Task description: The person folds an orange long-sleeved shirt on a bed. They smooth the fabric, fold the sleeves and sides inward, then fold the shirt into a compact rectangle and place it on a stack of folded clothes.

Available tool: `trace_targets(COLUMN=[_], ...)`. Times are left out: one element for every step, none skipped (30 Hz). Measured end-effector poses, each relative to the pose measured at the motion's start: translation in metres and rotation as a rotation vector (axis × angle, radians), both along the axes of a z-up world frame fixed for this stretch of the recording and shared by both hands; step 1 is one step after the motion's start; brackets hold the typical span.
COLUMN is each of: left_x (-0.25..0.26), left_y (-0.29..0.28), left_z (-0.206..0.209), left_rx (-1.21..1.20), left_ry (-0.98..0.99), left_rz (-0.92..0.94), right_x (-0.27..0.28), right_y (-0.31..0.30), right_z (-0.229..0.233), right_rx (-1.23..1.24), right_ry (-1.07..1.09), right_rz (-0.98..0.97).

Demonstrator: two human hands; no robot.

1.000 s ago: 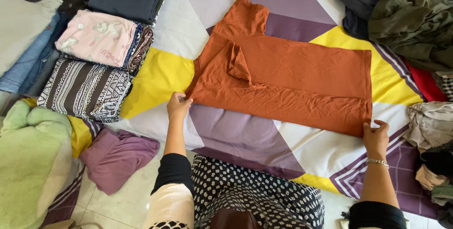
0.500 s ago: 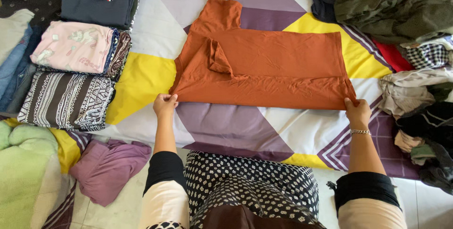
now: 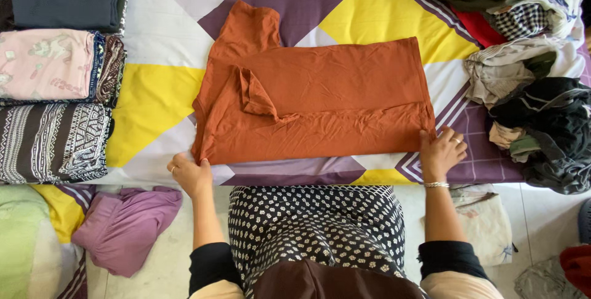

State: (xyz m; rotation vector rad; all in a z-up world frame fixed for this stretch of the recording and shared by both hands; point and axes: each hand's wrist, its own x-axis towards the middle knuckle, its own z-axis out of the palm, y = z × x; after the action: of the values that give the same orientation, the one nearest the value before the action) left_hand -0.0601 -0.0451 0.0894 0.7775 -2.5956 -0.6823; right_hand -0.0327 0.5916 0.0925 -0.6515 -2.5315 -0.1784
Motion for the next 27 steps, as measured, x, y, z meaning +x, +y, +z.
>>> trace_targets(left_x=[-0.001, -0.006, -0.013, -0.016, -0.021, -0.023, -0.023, -0.021, -0.018, -0.019, -0.020, -0.021, -0.022, -0.022, -0.022, -0.021, -0.021, -0.021, -0.021, -0.023, -0.021, -0.020, -0.023, -0.025, -0.031, -0.035, -0.038], left_y=[0.029, 0.064, 0.098, 0.136, 0.170, 0.201, 0.223, 0.236, 0.238, 0.239, 0.240, 0.239, 0.238, 0.237, 0.238, 0.238, 0.239, 0.239, 0.239, 0.240, 0.244, 0.250, 0.257, 0.266, 0.276, 0.285, 0.294], left_z=[0.012, 0.021, 0.028, 0.031, 0.032, 0.030, 0.027, 0.021, 0.015, 0.010, 0.005, 0.002, 0.000, -0.003, -0.004, -0.006, -0.007, -0.008, -0.010, -0.011, -0.012, -0.013, -0.013, -0.014, -0.014, -0.013, -0.011], left_rx=[-0.265, -0.226, -0.186, -0.145, -0.234, -0.143, -0.182, -0.217, -0.233, -0.251, -0.270, -0.280, -0.290, -0.299, -0.304, -0.310, -0.315, -0.317, -0.318, -0.322, -0.320, -0.318, -0.316, -0.299, -0.281, -0.264, -0.242], left_ry=[0.095, 0.111, 0.126, 0.047, 0.177, 0.145, 0.173, 0.199, 0.161, 0.126, 0.091, 0.096, 0.101, 0.106, 0.108, 0.107, 0.106, 0.095, 0.084, 0.074, 0.030, -0.009, -0.048, -0.005, 0.039, 0.082, 0.092], left_rz=[-0.001, -0.103, -0.206, -0.345, -0.538, -0.688, -0.764, -0.843, -0.849, -0.859, -0.869, -0.876, -0.883, -0.883, -0.880, -0.875, -0.870, -0.866, -0.862, -0.857, -0.841, -0.821, -0.800, -0.835, -0.870, -0.904, -0.936], right_x=[-0.007, -0.014, -0.023, -0.028, -0.036, -0.038, -0.041, -0.041, -0.040, -0.040, -0.040, -0.042, -0.045, -0.050, -0.051, -0.050, -0.050, -0.047, -0.049, -0.053, -0.053, -0.058, -0.063, -0.068, -0.078, -0.086, -0.093], right_y=[-0.018, -0.043, -0.072, -0.108, -0.143, -0.172, -0.198, -0.216, -0.223, -0.215, -0.203, -0.188, -0.165, -0.135, -0.105, -0.075, -0.047, -0.025, -0.006, 0.008, 0.015, 0.021, 0.026, 0.027, 0.027, 0.025, 0.022], right_z=[0.005, 0.007, 0.008, 0.008, 0.008, 0.010, 0.011, 0.011, 0.011, 0.010, 0.007, 0.003, -0.001, -0.004, -0.007, -0.010, -0.012, -0.015, -0.017, -0.020, -0.022, -0.022, -0.021, -0.020, -0.018, -0.015, -0.012], right_rx=[0.083, -0.019, -0.123, -0.234, -0.251, -0.279, -0.284, -0.293, -0.302, -0.285, -0.268, -0.249, -0.241, -0.231, -0.224, -0.218, -0.195, -0.176, -0.160, -0.144, -0.266, -0.385, -0.504, -0.496, -0.487, -0.478, -0.501], right_ry=[0.081, 0.095, 0.108, -0.044, 0.012, 0.035, -0.138, -0.178, -0.218, -0.221, -0.224, -0.225, -0.221, -0.218, -0.219, -0.221, -0.212, -0.204, -0.187, -0.167, -0.090, -0.010, 0.072, 0.058, 0.045, 0.032, 0.010], right_rz=[0.049, 0.171, 0.292, 0.370, 0.560, 0.734, 0.779, 0.827, 0.874, 0.873, 0.871, 0.869, 0.789, 0.716, 0.591, 0.469, 0.400, 0.332, 0.287, 0.242, 0.158, 0.076, -0.006, -0.037, -0.068, -0.100, -0.142])
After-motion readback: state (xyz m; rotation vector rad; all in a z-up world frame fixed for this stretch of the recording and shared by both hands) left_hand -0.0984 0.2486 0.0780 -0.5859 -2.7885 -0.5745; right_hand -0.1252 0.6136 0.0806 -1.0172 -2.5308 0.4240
